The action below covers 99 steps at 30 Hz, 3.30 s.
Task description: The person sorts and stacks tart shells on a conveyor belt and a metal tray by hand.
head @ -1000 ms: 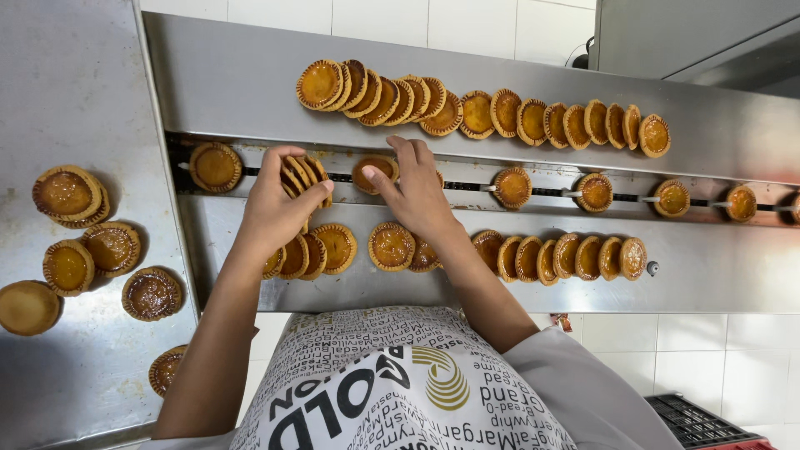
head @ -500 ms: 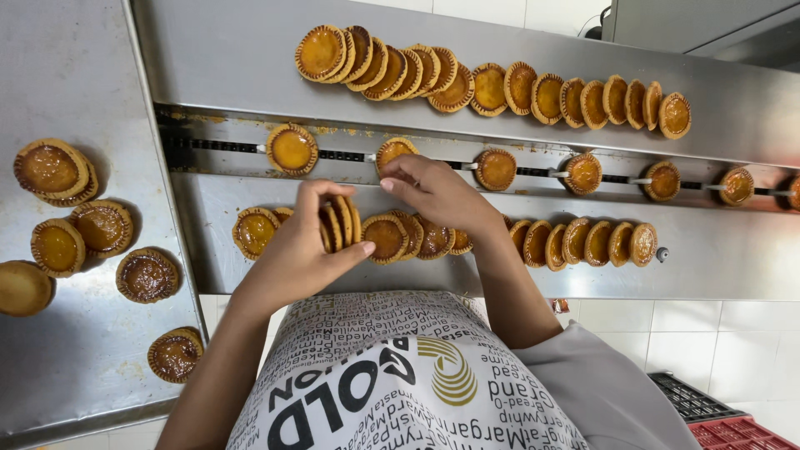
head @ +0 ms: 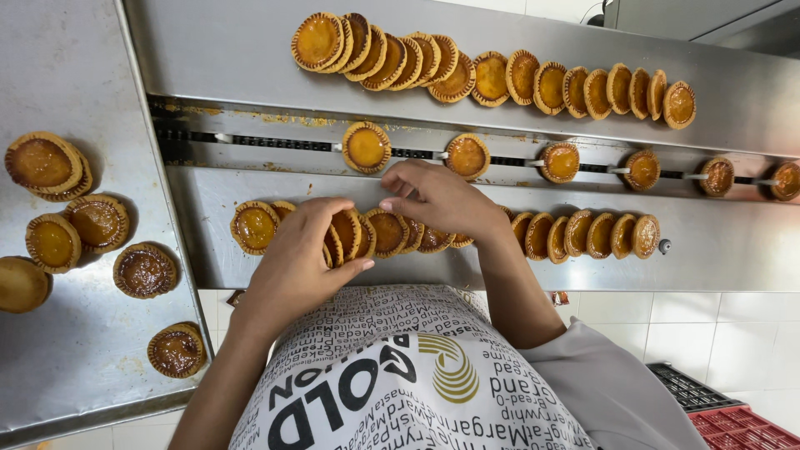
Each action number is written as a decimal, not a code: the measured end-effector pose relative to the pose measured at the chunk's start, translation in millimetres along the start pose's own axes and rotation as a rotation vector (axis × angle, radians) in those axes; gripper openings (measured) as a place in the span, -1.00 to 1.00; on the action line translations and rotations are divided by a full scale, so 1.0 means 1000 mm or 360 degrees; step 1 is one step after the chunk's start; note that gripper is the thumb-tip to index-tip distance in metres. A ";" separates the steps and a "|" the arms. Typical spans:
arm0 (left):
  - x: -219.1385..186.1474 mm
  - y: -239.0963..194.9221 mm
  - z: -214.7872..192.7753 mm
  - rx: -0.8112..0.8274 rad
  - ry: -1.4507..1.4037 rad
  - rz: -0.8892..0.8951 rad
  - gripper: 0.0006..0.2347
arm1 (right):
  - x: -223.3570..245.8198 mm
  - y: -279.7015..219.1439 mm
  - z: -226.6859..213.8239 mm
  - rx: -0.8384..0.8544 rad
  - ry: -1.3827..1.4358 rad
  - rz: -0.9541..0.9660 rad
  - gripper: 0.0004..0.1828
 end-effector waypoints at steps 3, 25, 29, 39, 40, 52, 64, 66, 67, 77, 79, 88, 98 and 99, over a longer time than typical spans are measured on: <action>0.004 -0.002 -0.007 -0.0084 -0.0067 0.0005 -0.48 | 0.011 -0.005 0.002 0.0117 -0.0048 -0.0035 -0.54; 0.003 0.001 0.014 -0.0167 0.0340 0.0204 -0.46 | -0.079 -0.005 -0.050 -0.0911 -0.0427 0.0270 -0.86; -0.005 0.010 0.024 -0.0018 0.0428 0.0263 -0.42 | -0.054 -0.007 -0.041 -0.0730 -0.0404 0.0277 -0.74; 0.009 0.013 0.036 0.0144 0.0653 0.0226 -0.52 | -0.009 0.008 0.019 -0.0068 -0.0491 -0.0109 -0.83; 0.007 0.012 0.034 0.0142 0.0654 0.0224 -0.52 | -0.005 0.008 0.018 -0.0067 -0.0491 -0.0112 -0.83; 0.049 0.005 0.008 -0.0383 -0.3307 -0.0572 -0.76 | -0.022 -0.004 -0.008 -0.0225 0.0244 -0.0014 -0.86; 0.070 0.001 0.032 -0.0539 -0.2936 -0.0740 -0.70 | -0.064 -0.044 -0.086 -0.1003 -0.0598 0.0485 -0.73; 0.052 0.001 0.025 -0.0479 -0.2623 -0.0737 -0.68 | -0.020 -0.027 -0.059 -0.0648 -0.0024 0.0312 -0.68; 0.049 0.002 0.025 -0.0508 -0.2634 -0.0721 -0.68 | -0.005 -0.026 -0.051 -0.0632 -0.0034 0.0287 -0.68; 0.019 -0.019 0.013 -0.0125 -0.1910 -0.0115 -0.49 | 0.076 -0.007 0.014 -0.0260 -0.0111 -0.0351 -0.21; 0.029 -0.032 0.004 -0.0153 -0.1834 -0.0079 -0.54 | 0.079 -0.008 0.011 -0.0309 -0.0125 -0.0419 -0.26; 0.092 -0.079 -0.047 -0.0753 -0.1450 -0.0124 -0.72 | 0.074 -0.011 0.026 -0.0194 -0.0326 -0.0041 -0.25; 0.081 -0.080 -0.021 -0.0506 -0.1368 -0.0208 -0.72 | 0.060 -0.020 0.033 -0.0037 -0.0696 0.0301 -0.35; 0.082 -0.079 -0.018 -0.0465 -0.1332 -0.0195 -0.71 | 0.052 -0.020 0.034 0.0002 -0.0737 0.0358 -0.31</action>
Point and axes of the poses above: each hand's wrist, its own y-axis towards the middle knuckle, its own z-axis out of the palm, x = y × z, the point moved 10 cm from there along y, towards the middle knuckle, and after that the axes turned 7 degrees about -y, right-handed, at the moved point
